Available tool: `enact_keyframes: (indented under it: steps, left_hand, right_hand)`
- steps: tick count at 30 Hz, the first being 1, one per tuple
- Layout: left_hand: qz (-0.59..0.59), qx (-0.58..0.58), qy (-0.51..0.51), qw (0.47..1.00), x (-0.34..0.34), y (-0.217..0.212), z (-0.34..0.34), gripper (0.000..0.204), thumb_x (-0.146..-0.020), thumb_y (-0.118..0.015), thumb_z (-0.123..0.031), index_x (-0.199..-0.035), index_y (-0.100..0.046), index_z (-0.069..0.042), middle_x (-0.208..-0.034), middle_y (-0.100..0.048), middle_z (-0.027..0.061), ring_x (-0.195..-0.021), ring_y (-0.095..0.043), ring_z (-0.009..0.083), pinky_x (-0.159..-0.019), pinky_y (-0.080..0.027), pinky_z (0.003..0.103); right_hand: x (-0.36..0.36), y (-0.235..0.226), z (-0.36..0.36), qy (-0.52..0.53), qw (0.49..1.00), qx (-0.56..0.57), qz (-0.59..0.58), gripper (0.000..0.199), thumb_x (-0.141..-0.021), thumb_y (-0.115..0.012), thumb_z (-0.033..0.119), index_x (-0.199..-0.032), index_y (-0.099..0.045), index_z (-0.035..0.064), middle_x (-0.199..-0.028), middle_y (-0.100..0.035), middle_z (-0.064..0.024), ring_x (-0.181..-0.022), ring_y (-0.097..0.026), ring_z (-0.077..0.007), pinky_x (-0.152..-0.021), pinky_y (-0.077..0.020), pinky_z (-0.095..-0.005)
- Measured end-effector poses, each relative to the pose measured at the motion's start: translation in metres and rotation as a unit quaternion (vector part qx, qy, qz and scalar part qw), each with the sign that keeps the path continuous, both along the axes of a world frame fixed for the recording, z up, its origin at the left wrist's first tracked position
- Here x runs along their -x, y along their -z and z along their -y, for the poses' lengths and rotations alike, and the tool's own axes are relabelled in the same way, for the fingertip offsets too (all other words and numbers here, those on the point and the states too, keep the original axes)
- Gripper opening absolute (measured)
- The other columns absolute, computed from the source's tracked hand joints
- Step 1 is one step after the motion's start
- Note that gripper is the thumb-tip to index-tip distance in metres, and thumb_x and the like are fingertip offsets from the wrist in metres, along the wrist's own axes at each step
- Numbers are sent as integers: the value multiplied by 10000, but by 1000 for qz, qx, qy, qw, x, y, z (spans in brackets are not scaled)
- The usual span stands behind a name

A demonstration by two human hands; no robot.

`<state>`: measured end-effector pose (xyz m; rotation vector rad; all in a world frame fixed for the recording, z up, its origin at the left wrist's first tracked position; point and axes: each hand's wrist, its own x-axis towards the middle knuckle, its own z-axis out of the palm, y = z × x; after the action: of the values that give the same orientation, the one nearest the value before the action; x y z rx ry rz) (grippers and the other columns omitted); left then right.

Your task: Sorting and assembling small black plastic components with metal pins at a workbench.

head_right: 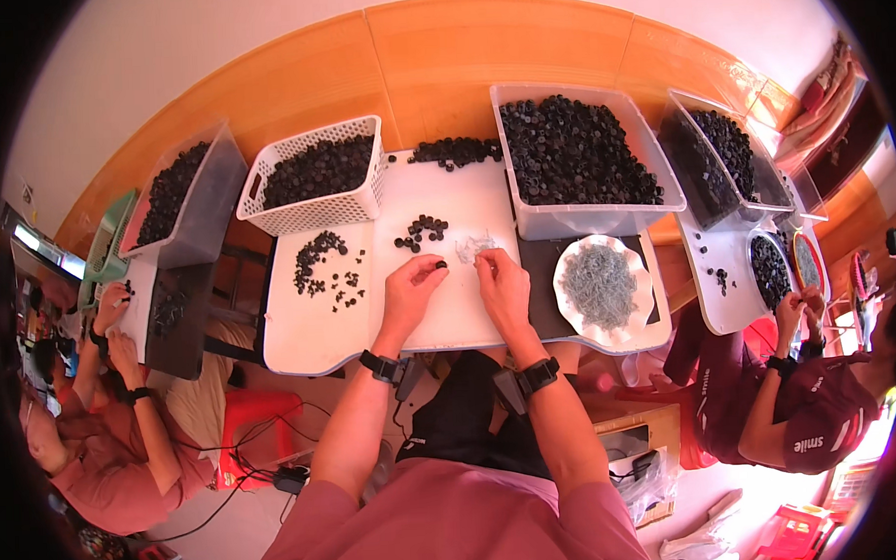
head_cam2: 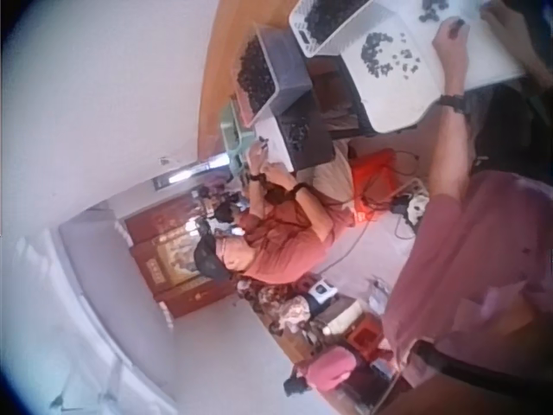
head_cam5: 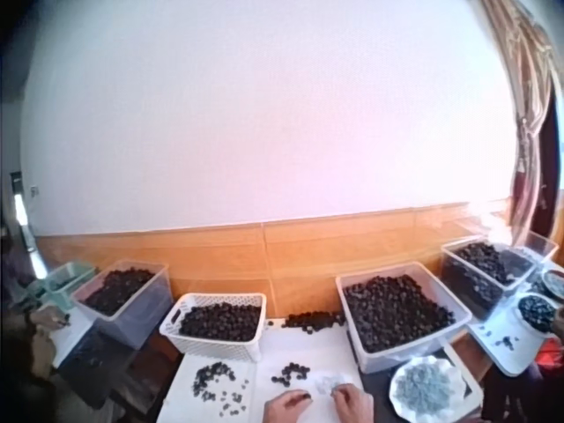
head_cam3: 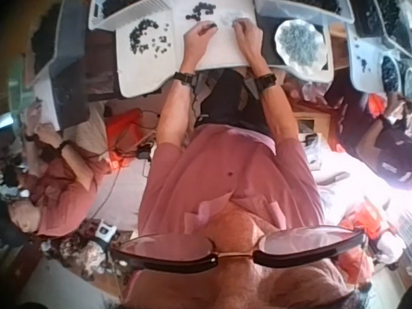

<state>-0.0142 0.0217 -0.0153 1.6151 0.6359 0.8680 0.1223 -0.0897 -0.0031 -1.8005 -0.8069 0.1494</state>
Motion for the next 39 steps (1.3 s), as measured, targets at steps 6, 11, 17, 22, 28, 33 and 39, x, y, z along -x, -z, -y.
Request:
enact_keyframes:
  steps: [6,11,17,22,28,33,39]
  left_hand:
    - [7,31,-11,999,4,19,-1,223,-911,-786,-100,-1105,-740,1,-917,-743,43,-821,-659,81,-753,-548,251]
    - [-46,-2,15,999,-7,-13,-5,224,-921,-780,-128,-1110,-745,-12,-903,-742,49,-821,-666,90,-750,-547,254]
    - [-30,-59,-5,998,-17,-82,-27,226,-921,-771,-151,-1091,-748,-3,-874,-753,71,-781,-683,122,-741,-551,269]
    - [-118,-218,-81,965,-20,-129,-73,271,-895,-789,-206,-1073,-750,-5,-876,-766,105,-795,-716,164,-759,-560,294]
    - [-120,-393,-169,896,10,-147,-172,449,-880,-784,-243,-1255,-690,-15,-1024,-767,171,-931,-738,286,-845,-579,386]
    - [-159,-292,-28,943,8,-106,-126,266,-890,-741,-129,-1137,-746,-29,-974,-745,134,-834,-688,225,-791,-552,335]
    - [-238,-239,-47,940,24,-31,-74,264,-863,-730,-104,-1123,-745,-54,-981,-661,86,-890,-644,262,-800,-534,366]
  right_hand:
    - [7,2,5,5,1000,-16,-3,149,-928,-736,158,-952,-706,13,-823,-736,-185,-743,-748,-327,-674,-578,-401]
    - [-2,6,10,-1,999,-34,22,134,-923,-741,143,-935,-714,12,-823,-735,-174,-729,-742,-325,-669,-575,-407]
    - [2,6,1,8,995,-67,69,109,-886,-761,105,-930,-739,7,-813,-726,-149,-684,-707,-267,-666,-556,-362]
    - [-4,9,12,22,998,-38,35,108,-915,-728,123,-954,-736,22,-830,-724,-174,-694,-717,-317,-654,-561,-397]
    - [3,-2,4,-15,999,-29,36,98,-928,-685,94,-986,-728,27,-848,-727,-183,-693,-716,-316,-653,-555,-407]
    - [-2,2,4,13,999,-41,28,99,-924,-669,75,-999,-714,29,-857,-728,-180,-687,-714,-313,-645,-552,-411]
    - [-1,-2,3,-7,1000,-21,19,90,-910,-675,62,-991,-707,37,-844,-722,-169,-675,-706,-306,-632,-546,-409]
